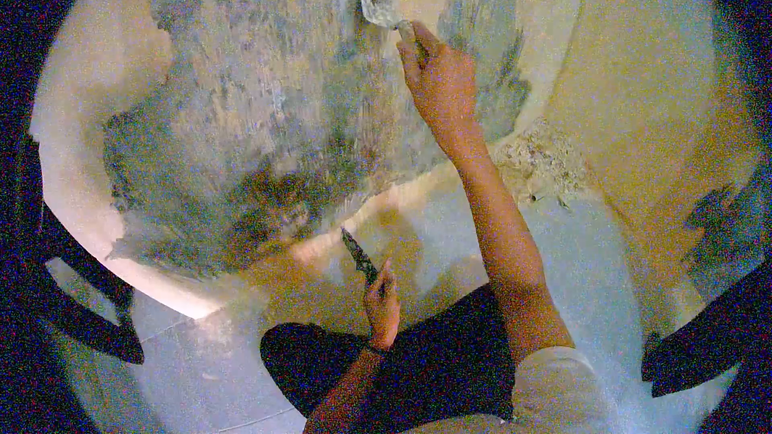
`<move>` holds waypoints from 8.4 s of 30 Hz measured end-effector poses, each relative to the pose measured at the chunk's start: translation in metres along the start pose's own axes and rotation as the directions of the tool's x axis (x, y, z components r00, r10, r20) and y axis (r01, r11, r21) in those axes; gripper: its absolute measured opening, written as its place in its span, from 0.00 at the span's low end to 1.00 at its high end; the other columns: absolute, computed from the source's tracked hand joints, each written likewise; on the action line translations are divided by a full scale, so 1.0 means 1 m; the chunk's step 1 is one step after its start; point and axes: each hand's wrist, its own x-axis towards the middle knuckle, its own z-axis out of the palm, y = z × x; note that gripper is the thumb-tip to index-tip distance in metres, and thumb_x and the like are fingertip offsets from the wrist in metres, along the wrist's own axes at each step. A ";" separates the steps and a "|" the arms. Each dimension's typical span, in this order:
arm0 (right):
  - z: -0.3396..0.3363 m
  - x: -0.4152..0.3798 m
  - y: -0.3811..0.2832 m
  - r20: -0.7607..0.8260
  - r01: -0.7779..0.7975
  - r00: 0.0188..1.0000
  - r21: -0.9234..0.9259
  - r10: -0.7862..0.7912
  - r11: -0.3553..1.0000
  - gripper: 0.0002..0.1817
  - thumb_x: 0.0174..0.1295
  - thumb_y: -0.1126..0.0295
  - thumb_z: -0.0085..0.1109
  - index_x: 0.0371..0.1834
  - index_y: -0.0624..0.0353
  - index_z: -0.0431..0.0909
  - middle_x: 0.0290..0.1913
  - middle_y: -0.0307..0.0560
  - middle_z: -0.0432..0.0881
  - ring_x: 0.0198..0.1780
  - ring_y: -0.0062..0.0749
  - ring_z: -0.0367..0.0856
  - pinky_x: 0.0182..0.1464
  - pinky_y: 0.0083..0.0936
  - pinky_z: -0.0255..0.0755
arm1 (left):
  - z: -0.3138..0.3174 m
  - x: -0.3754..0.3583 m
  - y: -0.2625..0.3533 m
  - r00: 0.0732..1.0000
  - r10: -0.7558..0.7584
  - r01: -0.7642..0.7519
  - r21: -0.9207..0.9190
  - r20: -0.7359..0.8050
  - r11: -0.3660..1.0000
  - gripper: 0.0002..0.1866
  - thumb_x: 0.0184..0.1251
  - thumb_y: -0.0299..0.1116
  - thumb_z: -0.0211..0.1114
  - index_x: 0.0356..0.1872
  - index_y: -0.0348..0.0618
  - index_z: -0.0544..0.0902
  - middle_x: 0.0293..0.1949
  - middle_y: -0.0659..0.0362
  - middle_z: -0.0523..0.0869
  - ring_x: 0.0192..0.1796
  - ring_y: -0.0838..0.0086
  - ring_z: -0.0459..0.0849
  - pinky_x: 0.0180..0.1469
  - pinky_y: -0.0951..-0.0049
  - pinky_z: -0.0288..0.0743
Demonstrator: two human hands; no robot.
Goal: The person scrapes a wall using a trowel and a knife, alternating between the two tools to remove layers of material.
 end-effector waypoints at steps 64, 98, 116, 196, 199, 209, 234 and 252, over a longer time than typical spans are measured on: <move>-0.015 0.099 -0.012 -0.189 0.232 0.946 -0.175 -0.264 0.957 0.21 0.63 0.53 0.56 0.49 0.59 0.81 0.28 0.60 0.82 0.29 0.53 0.82 0.34 0.37 0.76 | -0.018 0.002 0.032 0.972 -0.235 0.225 -0.399 0.024 0.889 0.15 0.69 0.30 0.57 0.56 0.48 0.81 0.29 0.69 0.73 0.20 0.87 0.63 0.17 0.82 0.59; -0.023 0.074 -0.028 -0.083 0.211 0.972 -0.115 -0.221 0.971 0.20 0.64 0.54 0.55 0.48 0.57 0.82 0.27 0.62 0.80 0.30 0.55 0.82 0.35 0.39 0.75 | -0.015 -0.004 0.028 0.949 -0.306 0.307 -0.462 0.081 0.832 0.18 0.70 0.30 0.57 0.59 0.46 0.78 0.23 0.72 0.65 0.19 0.87 0.59 0.18 0.83 0.57; -0.021 0.098 -0.039 -0.123 0.270 0.945 -0.232 -0.303 0.935 0.21 0.64 0.51 0.52 0.38 0.60 0.82 0.25 0.61 0.80 0.29 0.59 0.80 0.32 0.44 0.73 | -0.017 -0.001 0.031 0.935 -0.336 0.342 -0.532 0.111 0.774 0.18 0.69 0.30 0.57 0.59 0.50 0.78 0.24 0.71 0.67 0.21 0.87 0.61 0.20 0.83 0.59; -0.066 0.241 -0.007 0.012 0.338 0.923 -0.498 -0.384 0.799 0.27 0.65 0.44 0.47 0.35 0.58 0.84 0.18 0.54 0.80 0.24 0.49 0.82 0.37 0.40 0.77 | -0.034 0.005 0.036 0.711 -0.597 0.637 -0.702 0.372 0.320 0.17 0.58 0.40 0.71 0.27 0.51 0.67 0.20 0.67 0.63 0.19 0.79 0.67 0.21 0.75 0.60; -0.059 0.230 -0.001 -0.044 0.449 0.821 -0.568 -0.570 0.690 0.28 0.65 0.43 0.48 0.36 0.58 0.84 0.16 0.52 0.78 0.17 0.44 0.80 0.29 0.36 0.78 | -0.033 0.008 0.032 0.758 -0.528 0.602 -0.722 0.383 0.341 0.18 0.58 0.40 0.71 0.26 0.50 0.67 0.20 0.67 0.63 0.19 0.79 0.67 0.21 0.75 0.60; -0.060 0.235 0.011 -0.028 0.389 0.888 -0.487 -0.459 0.782 0.25 0.65 0.47 0.49 0.40 0.58 0.84 0.21 0.57 0.80 0.24 0.49 0.82 0.38 0.38 0.78 | -0.031 0.006 0.034 0.719 -0.568 0.640 -0.701 0.400 0.315 0.12 0.60 0.39 0.69 0.29 0.52 0.72 0.24 0.69 0.66 0.20 0.80 0.66 0.21 0.77 0.59; -0.066 0.195 0.030 0.046 0.282 0.959 -0.300 -0.281 0.911 0.26 0.64 0.43 0.50 0.52 0.52 0.81 0.27 0.55 0.83 0.32 0.52 0.83 0.39 0.42 0.76 | -0.031 0.000 0.043 0.738 -0.613 0.613 -0.659 0.282 0.435 0.15 0.61 0.43 0.68 0.29 0.52 0.70 0.22 0.69 0.63 0.19 0.82 0.65 0.20 0.78 0.59; -0.037 0.209 0.022 -0.075 0.290 0.938 -0.364 -0.339 0.885 0.25 0.67 0.48 0.46 0.37 0.60 0.81 0.25 0.59 0.81 0.30 0.58 0.80 0.35 0.44 0.76 | -0.029 0.004 0.056 0.783 -0.576 0.554 -0.684 0.235 0.474 0.11 0.62 0.41 0.67 0.32 0.50 0.74 0.22 0.68 0.65 0.19 0.81 0.66 0.20 0.77 0.60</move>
